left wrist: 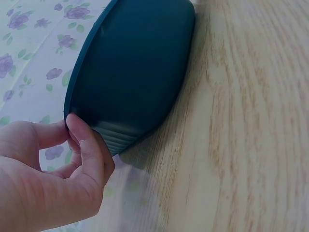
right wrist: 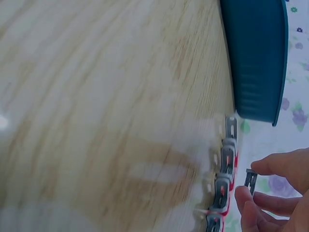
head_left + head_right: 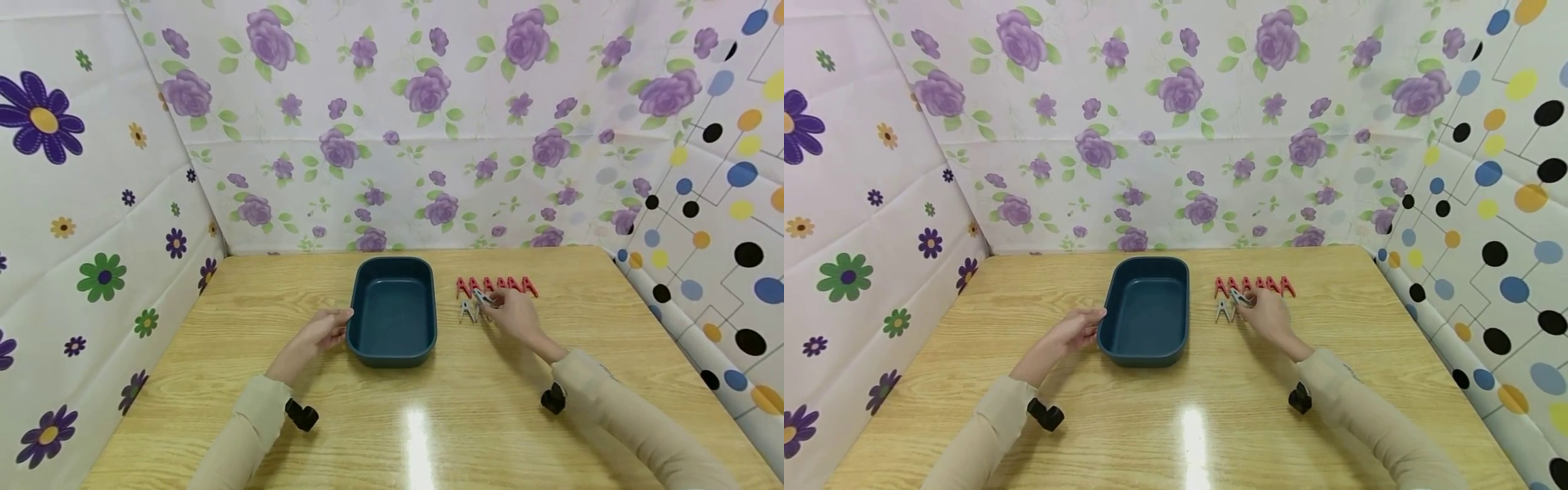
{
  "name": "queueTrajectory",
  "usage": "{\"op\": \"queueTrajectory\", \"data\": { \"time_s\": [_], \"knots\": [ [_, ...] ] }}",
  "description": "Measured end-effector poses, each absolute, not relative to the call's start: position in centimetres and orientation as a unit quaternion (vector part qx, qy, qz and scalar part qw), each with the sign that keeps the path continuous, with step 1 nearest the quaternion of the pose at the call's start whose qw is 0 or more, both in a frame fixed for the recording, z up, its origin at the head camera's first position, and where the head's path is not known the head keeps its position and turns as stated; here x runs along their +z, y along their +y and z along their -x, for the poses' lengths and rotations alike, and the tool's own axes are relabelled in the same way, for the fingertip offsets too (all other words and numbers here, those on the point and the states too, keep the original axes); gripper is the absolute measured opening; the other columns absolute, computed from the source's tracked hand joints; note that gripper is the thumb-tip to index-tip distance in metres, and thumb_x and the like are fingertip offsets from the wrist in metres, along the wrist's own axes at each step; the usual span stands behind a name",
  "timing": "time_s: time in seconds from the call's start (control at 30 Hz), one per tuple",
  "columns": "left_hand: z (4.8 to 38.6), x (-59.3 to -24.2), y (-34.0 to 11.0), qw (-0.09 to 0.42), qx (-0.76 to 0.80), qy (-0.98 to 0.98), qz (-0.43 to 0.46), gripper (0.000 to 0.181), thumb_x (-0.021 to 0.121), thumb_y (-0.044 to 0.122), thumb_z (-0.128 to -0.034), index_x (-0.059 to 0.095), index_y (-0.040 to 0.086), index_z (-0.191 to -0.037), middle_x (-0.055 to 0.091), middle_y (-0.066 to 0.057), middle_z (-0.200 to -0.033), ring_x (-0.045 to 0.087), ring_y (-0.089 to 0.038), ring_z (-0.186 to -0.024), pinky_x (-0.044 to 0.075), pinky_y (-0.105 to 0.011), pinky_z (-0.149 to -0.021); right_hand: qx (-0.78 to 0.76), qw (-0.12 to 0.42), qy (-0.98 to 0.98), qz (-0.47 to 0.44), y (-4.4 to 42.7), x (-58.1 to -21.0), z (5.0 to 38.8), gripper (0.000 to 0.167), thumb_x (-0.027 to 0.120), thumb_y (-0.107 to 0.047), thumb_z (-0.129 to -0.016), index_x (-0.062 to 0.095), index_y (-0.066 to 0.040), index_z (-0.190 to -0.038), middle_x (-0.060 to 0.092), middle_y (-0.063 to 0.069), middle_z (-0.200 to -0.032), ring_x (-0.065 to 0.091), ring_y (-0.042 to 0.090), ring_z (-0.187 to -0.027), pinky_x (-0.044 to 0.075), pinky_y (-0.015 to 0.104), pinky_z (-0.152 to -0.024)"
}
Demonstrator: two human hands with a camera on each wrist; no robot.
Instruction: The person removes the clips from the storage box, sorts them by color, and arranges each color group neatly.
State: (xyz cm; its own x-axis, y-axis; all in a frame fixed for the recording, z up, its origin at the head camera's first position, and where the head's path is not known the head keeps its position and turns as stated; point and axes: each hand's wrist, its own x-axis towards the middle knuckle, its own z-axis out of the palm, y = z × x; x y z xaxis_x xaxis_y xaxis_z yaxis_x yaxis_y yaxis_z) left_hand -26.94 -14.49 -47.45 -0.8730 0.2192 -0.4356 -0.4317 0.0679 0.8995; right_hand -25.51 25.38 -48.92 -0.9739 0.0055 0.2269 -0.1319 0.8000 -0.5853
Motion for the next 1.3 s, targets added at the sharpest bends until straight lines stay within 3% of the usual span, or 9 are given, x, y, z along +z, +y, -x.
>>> {"op": "queueTrajectory", "data": {
  "time_s": [0.17, 0.7, 1.0, 1.3],
  "knots": [
    [26.9, -47.4, -14.5, 0.239, 0.677, 0.692, 0.076, 0.047, 0.055, 0.021, -0.0997, 0.047, -0.006, -0.137, 0.063, 0.002, -0.083, 0.055, -0.005, -0.065, 0.047, -0.017, -0.061, 0.307, 0.121, -0.944, -0.024, 26.2, -48.9, 25.5, 0.029, 0.073, -0.02, -0.085, 0.07, 0.002, -0.103, 0.072, 0.017, -0.09, 0.065, 0.021, -0.07, 0.049, 0.031, -0.059],
    [26.9, -47.4, -14.4, 0.238, 0.679, 0.69, 0.078, 0.047, 0.055, 0.02, -0.0995, 0.046, -0.007, -0.137, 0.064, 0.001, -0.084, 0.055, -0.006, -0.064, 0.048, -0.017, -0.061, 0.304, 0.119, -0.945, -0.002, 28.1, -48.8, 25.5, 0.03, 0.069, -0.023, -0.088, 0.069, 0.003, -0.102, 0.07, 0.017, -0.084, 0.058, 0.017, -0.058, 0.045, 0.03, -0.054],
    [26.9, -47.4, -14.4, 0.238, 0.678, 0.692, 0.075, 0.047, 0.054, 0.021, -0.1001, 0.045, -0.006, -0.138, 0.064, 0.001, -0.084, 0.055, -0.005, -0.064, 0.047, -0.017, -0.061, 0.296, 0.141, -0.944, 0.021, 29.3, -48.9, 25.6, 0.036, 0.068, -0.034, -0.09, 0.068, 0.001, -0.097, 0.068, 0.016, -0.078, 0.055, 0.018, -0.056, 0.042, 0.029, -0.052],
    [26.9, -47.4, -14.4, 0.238, 0.671, 0.698, 0.078, 0.045, 0.054, 0.022, -0.1002, 0.048, -0.004, -0.136, 0.063, 0.0, -0.086, 0.055, -0.006, -0.066, 0.047, -0.018, -0.063, 0.312, 0.134, -0.94, 0.036, 30.3, -48.6, 25.1, 0.036, 0.065, -0.028, -0.092, 0.065, 0.004, -0.106, 0.068, 0.021, -0.09, 0.059, 0.021, -0.063, 0.045, 0.03, -0.055]
  ]
}}
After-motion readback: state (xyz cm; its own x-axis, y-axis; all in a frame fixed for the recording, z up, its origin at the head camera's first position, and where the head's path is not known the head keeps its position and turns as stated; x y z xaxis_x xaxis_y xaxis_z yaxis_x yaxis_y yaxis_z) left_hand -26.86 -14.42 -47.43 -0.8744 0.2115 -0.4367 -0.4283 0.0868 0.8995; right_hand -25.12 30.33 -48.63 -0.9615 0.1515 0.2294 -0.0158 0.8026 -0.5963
